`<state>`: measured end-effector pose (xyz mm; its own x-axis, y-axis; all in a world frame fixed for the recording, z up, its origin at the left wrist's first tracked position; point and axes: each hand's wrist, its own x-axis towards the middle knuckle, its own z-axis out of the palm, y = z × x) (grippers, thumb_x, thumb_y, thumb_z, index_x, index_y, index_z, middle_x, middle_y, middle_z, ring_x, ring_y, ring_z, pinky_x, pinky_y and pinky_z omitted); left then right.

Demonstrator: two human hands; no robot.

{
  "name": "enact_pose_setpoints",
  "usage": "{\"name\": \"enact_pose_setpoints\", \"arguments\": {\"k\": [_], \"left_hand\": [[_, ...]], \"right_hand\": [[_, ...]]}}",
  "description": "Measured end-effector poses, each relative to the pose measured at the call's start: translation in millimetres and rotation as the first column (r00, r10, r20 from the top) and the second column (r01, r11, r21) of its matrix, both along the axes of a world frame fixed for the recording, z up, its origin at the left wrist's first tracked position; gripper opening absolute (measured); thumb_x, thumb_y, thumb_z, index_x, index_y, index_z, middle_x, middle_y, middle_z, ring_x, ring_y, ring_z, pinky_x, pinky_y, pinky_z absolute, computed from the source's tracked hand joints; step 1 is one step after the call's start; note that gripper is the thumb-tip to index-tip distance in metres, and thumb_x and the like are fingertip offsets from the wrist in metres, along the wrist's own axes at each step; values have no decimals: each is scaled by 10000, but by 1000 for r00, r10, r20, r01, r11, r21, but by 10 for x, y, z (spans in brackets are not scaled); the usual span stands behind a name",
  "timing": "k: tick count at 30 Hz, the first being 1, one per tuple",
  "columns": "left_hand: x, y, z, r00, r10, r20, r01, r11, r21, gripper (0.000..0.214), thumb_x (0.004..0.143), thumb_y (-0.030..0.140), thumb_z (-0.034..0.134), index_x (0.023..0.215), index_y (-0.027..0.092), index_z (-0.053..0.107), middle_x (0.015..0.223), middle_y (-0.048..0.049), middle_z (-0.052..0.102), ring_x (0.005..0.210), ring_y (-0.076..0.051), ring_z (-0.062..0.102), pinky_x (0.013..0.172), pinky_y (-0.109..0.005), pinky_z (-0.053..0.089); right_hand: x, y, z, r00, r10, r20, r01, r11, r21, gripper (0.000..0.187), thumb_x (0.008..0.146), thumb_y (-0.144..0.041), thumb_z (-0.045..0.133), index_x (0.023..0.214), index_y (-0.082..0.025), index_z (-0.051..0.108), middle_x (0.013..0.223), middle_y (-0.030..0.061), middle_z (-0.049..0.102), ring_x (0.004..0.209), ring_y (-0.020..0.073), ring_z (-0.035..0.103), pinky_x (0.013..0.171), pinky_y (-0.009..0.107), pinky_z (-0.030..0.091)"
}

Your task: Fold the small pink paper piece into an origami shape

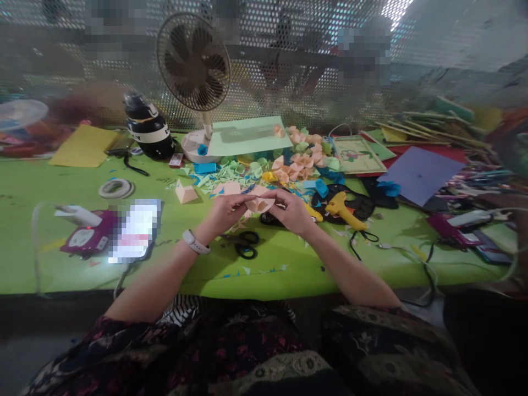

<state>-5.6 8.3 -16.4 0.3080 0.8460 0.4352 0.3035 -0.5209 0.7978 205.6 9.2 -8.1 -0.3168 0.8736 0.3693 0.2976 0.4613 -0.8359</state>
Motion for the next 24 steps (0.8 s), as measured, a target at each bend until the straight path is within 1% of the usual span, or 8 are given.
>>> {"name": "enact_pose_setpoints", "arguments": {"k": [4,8,10,13,15,17,20,24], "left_hand": [[-7,5,-23,999,-13,-49,17,997,73,294,827,162,586,1044,219,775,1020,-67,785,922,-219,745,858,-333,573],[-13,-9,-27,993,42,-115,-23,987,161,295,853,168,555,1054,212,766,1025,-72,784,931,-213,744,853,-321,575],[-17,-15,-34,985,62,-161,-27,977,210,319,866,164,532,1097,203,749,1048,-81,779,948,-214,742,865,-330,575],[-23,-24,-43,966,68,-248,6,958,286,360,888,170,493,1171,197,715,1117,-96,761,1000,-223,733,889,-349,574],[-19,-37,-44,948,86,-305,17,947,322,366,893,164,484,1182,204,706,1114,-95,761,995,-224,734,890,-356,574],[-7,-56,-40,932,119,-341,4,941,340,357,889,158,499,1173,214,707,1084,-86,770,958,-215,739,880,-350,576],[13,-87,-29,931,158,-329,-34,936,351,326,893,179,518,1151,221,712,1073,-79,773,925,-201,741,859,-321,575],[19,-113,-13,942,166,-293,-57,936,347,302,911,207,509,1127,222,719,1087,-74,770,911,-193,740,839,-303,572]], "right_hand": [[20,-32,1,991,-44,126,20,982,186,169,858,-242,606,978,-233,725,990,44,757,915,221,695,842,361,533],[31,-35,-14,968,-110,225,32,945,325,213,869,-185,555,974,-252,727,970,46,763,928,239,691,846,380,528],[27,-30,-34,956,-139,258,38,932,360,237,870,-166,536,992,-254,719,970,51,759,936,246,685,839,386,526],[15,-22,-71,938,-150,311,8,909,416,270,891,-159,501,1052,-248,700,1040,68,751,976,252,674,863,396,517],[10,-21,-96,914,-170,368,-16,893,450,285,899,-149,481,1071,-235,692,1057,86,746,976,256,670,867,400,510],[7,-23,-116,886,-200,418,-18,886,462,292,895,-133,469,1059,-228,691,1026,97,743,950,260,667,842,396,503],[3,-34,-126,872,-227,434,-3,884,468,290,888,-123,465,1039,-230,688,1000,97,738,931,262,659,826,394,488],[-14,-52,-105,872,-253,419,0,856,517,286,907,-151,460,1067,-240,680,1013,80,746,915,256,656,816,396,478]]}}
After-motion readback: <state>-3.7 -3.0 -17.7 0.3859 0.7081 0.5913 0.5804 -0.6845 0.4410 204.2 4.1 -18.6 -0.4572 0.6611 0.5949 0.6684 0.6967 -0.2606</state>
